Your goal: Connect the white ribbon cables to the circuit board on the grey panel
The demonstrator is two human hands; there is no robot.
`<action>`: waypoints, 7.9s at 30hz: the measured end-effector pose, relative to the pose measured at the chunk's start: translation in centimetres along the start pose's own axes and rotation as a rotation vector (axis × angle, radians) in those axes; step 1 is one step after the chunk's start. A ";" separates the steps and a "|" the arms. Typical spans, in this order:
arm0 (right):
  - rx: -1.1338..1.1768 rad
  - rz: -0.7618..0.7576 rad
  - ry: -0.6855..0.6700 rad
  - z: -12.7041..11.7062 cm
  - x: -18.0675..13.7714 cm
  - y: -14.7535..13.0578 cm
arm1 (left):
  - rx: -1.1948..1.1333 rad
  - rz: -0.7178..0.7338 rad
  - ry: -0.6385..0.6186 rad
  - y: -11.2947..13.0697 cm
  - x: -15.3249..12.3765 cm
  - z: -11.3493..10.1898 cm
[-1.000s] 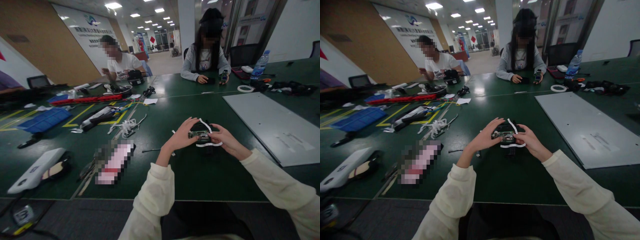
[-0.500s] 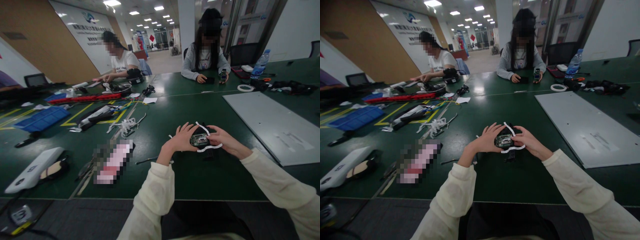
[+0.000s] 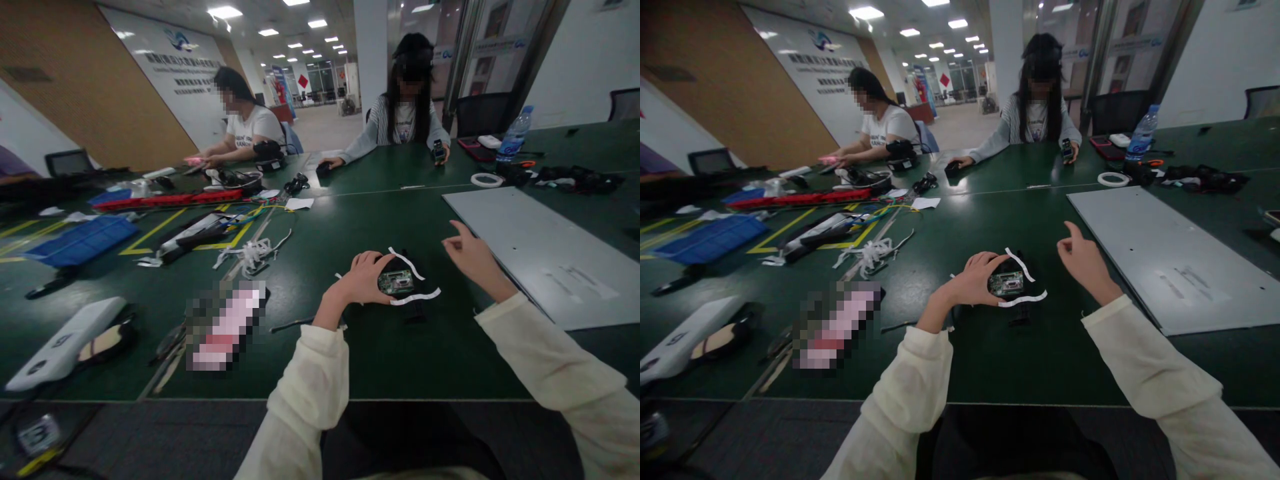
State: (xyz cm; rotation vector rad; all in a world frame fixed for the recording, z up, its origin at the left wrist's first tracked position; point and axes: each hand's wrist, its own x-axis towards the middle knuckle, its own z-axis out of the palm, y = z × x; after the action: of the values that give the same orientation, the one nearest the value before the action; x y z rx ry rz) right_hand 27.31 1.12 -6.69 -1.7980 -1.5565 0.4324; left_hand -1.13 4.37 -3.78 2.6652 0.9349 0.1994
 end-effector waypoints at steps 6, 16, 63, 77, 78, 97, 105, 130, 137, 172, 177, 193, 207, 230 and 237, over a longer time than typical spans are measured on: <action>-0.574 0.358 0.390 -3.0 2.0 9.1 | -0.014 0.008 0.023 0.1 -0.1 -0.5; -0.607 0.505 0.135 -2.1 2.4 11.1 | 0.009 0.019 0.069 0.8 -0.4 -1.8; -0.114 -0.402 -0.198 0.3 -5.8 -0.6 | 0.142 0.013 0.082 1.1 2.4 -2.9; -0.491 -0.329 -0.113 1.3 -4.7 3.0 | 0.145 -0.006 0.024 1.2 3.8 0.1; -0.504 -0.330 -0.113 1.3 -4.8 3.0 | 0.146 -0.007 0.022 1.1 3.9 0.2; -0.594 -0.392 -0.073 1.6 -4.8 3.2 | 0.131 -0.082 -0.039 0.6 4.5 1.5; -0.568 -0.374 -0.079 1.5 -4.8 3.3 | 0.088 -0.077 -0.016 0.7 4.2 1.6; -0.317 -0.342 -0.086 0.9 -4.3 3.5 | 0.181 -0.072 0.282 4.1 7.5 2.1; -0.145 -0.216 -0.199 -1.5 -1.2 2.1 | 0.178 -0.106 0.277 3.2 7.8 3.0; 0.289 -0.027 -0.082 3.1 1.2 -0.3 | -0.079 -0.179 0.335 2.2 8.3 4.1; 0.507 0.063 -0.117 2.7 0.7 -1.8 | -0.078 -0.189 0.356 2.3 8.2 4.0; 0.633 0.267 -0.171 3.2 0.5 -2.0 | 0.079 -0.116 0.325 1.9 8.4 4.4; -0.210 -0.110 -0.071 3.1 0.1 -1.1 | 0.153 -0.148 0.238 2.4 8.2 3.7; -0.772 -0.027 -0.125 1.1 -2.1 -3.3 | 0.205 -0.127 0.165 2.1 8.0 3.9; -0.301 -0.316 -0.060 1.5 -0.8 -1.2 | 0.167 -0.061 0.192 1.7 8.1 4.0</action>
State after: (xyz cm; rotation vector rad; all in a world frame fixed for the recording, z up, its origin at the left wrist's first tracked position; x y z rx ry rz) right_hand 25.29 0.85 -7.04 -1.7208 -1.9932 0.1045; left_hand 7.05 7.19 -6.77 2.8024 1.1368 0.3850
